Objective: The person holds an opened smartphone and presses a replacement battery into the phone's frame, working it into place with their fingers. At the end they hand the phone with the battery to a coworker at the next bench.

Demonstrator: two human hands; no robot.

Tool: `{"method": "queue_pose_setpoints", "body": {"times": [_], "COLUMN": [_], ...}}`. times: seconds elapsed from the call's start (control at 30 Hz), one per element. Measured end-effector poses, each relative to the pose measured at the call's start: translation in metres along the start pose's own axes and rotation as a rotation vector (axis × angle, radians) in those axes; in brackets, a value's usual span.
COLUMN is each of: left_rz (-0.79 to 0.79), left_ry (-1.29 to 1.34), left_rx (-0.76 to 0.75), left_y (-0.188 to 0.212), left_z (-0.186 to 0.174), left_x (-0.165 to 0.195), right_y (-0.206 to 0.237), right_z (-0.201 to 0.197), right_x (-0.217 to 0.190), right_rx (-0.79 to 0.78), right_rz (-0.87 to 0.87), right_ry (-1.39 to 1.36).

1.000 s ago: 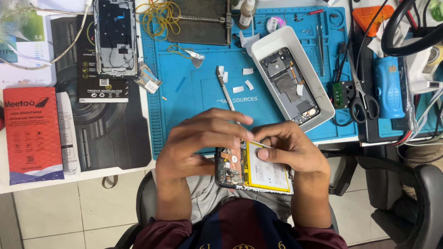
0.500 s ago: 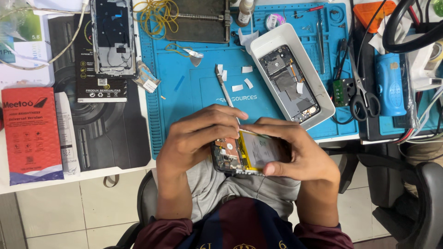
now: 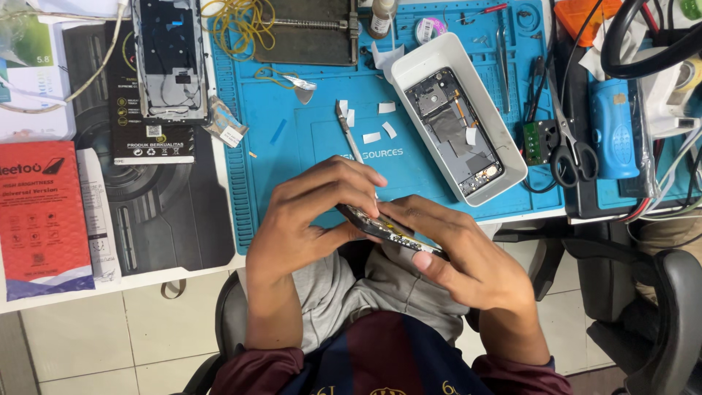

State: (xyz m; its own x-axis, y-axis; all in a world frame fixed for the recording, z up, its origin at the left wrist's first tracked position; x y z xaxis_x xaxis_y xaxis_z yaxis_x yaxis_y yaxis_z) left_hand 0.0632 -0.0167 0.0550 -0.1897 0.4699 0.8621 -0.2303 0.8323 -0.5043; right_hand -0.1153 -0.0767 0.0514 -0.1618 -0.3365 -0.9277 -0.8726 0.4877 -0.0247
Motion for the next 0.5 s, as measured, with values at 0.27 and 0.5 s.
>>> {"method": "queue_pose_setpoints", "body": {"times": [0.27,0.5], "left_rz": [-0.060,-0.057], "left_ry": [0.020,0.002], "left_rx": [-0.049,-0.073], "left_y": [0.0038,0.0034], "left_z": [-0.0001,0.0005], "left_x": [-0.0015,-0.0028], "right_y": [0.0034,0.0004], "right_z": [-0.0036,-0.0026], "right_x": [0.0002,-0.0012], "right_rx": [0.097,0.061], "right_rz": [-0.097,-0.041], "right_ry": [0.001,0.045]}}
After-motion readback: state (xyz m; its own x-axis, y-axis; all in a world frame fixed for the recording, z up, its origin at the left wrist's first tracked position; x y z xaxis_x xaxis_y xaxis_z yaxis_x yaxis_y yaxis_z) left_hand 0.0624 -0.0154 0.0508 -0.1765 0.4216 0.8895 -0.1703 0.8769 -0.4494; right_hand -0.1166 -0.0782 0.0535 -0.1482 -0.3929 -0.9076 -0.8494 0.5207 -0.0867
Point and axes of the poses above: each hand's wrist, its own y-axis away from the middle knuckle, its own z-axis out of the palm, x = y × z, the point moved 6 cm from there along -y, towards the middle knuckle, and after that the axes turned 10 degrees about x, right-handed, at the moved point
